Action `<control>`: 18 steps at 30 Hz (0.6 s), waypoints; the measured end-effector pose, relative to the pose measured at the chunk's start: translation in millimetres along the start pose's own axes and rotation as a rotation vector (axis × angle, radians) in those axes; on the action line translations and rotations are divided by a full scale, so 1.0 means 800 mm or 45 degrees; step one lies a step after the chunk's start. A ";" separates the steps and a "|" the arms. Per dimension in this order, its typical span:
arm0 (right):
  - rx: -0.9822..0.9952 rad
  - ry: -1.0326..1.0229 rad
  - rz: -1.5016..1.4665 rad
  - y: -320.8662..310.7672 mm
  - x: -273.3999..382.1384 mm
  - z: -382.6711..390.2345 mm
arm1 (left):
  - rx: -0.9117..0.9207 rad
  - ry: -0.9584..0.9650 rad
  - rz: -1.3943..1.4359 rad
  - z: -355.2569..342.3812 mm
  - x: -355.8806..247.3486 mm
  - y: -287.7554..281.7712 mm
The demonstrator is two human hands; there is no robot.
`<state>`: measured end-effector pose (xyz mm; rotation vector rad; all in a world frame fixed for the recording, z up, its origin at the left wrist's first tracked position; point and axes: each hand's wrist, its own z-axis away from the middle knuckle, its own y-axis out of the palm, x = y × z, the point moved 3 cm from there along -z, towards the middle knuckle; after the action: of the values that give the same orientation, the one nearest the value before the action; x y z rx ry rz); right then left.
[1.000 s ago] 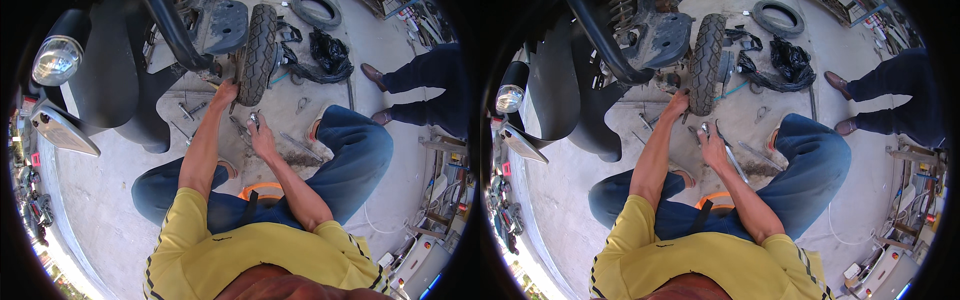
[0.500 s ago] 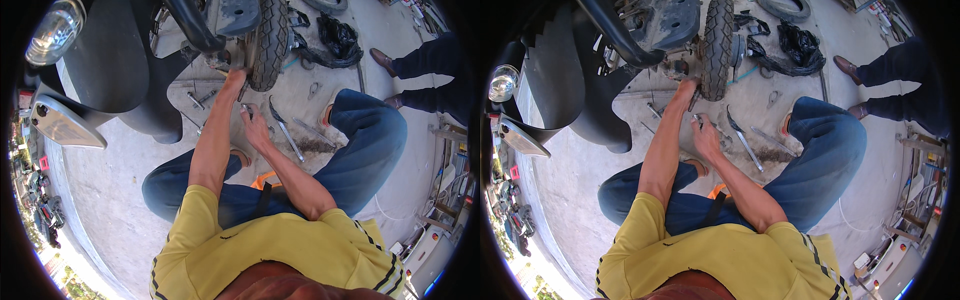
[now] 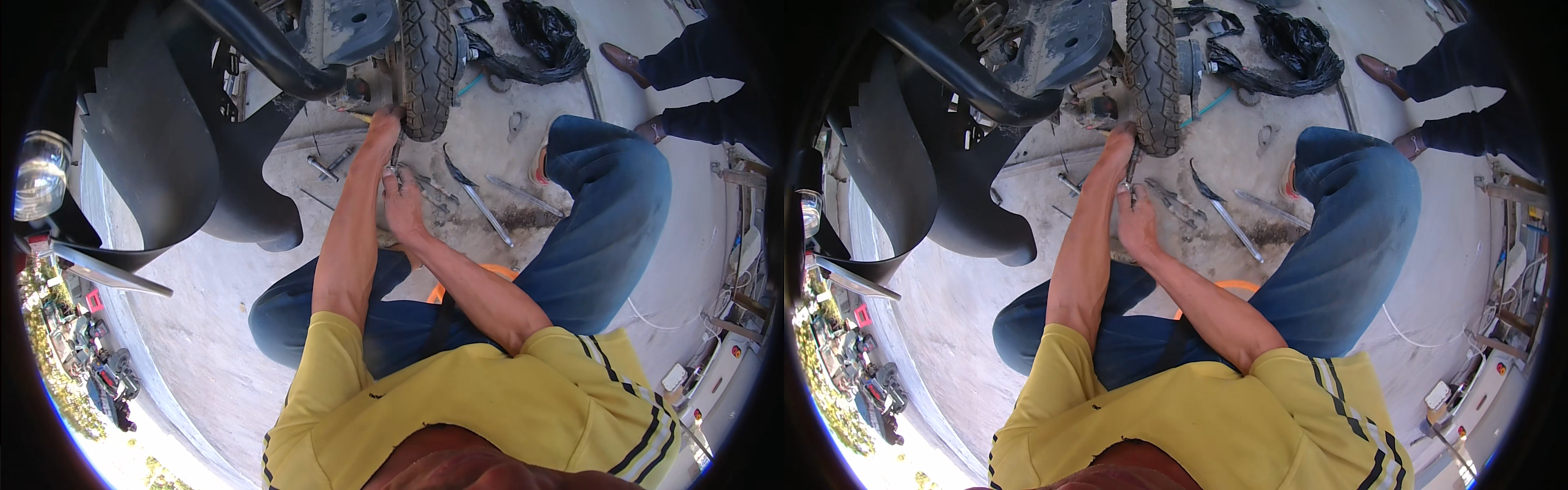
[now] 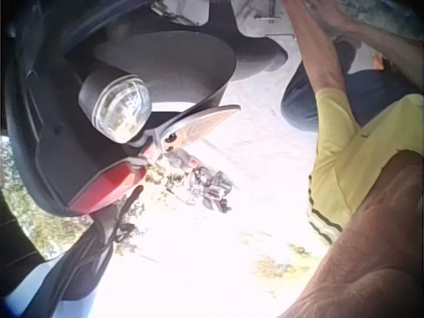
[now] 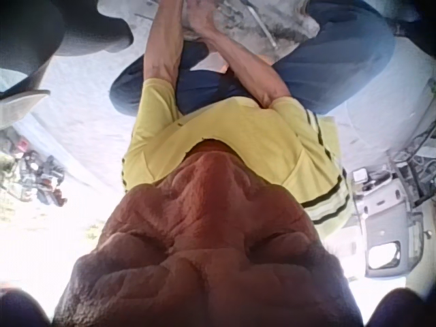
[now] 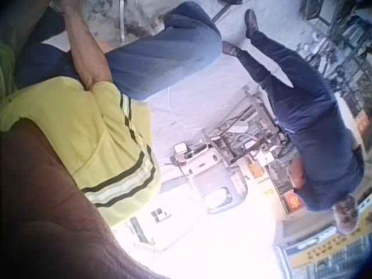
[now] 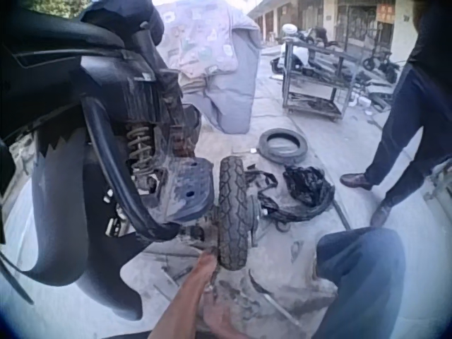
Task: The person sits on the ground and works on a scooter tire, using a tire lever to pry the tire bead and a wrench to tighten bolts on the wheel hub. The person handles the tire, lever, and wrench to adjust and secure the wheel assembly.
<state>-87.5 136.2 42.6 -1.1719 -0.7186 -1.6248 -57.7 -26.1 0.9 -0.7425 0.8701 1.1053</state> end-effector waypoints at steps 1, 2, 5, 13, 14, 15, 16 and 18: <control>0.014 0.061 -0.060 0.003 0.011 0.004 | -0.014 -0.007 -0.011 -0.001 0.003 -0.003; 0.029 0.121 -0.119 0.006 0.017 0.006 | -0.030 -0.006 -0.039 -0.006 0.011 -0.006; -0.056 0.086 -0.229 0.012 0.016 0.007 | -0.050 -0.003 -0.080 -0.016 0.023 -0.010; -0.077 0.370 -0.411 0.027 -0.010 0.005 | -0.046 -0.118 0.068 -0.009 0.016 -0.008; -0.072 0.430 -0.428 0.028 -0.008 0.006 | -0.064 -0.101 0.065 -0.008 0.015 -0.008; -0.091 0.410 -0.438 0.030 -0.006 0.006 | -0.082 -0.083 0.062 -0.007 0.015 -0.009; -0.118 0.395 -0.449 0.033 -0.008 0.006 | -0.067 -0.082 0.060 -0.007 0.015 -0.010; -0.154 0.387 -0.468 0.038 -0.013 0.007 | -0.036 -0.080 0.055 -0.007 0.015 -0.011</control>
<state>-56.5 133.6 32.8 -0.8793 -0.6713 -2.1241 -48.4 -28.3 -12.1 -0.7114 0.8219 1.1755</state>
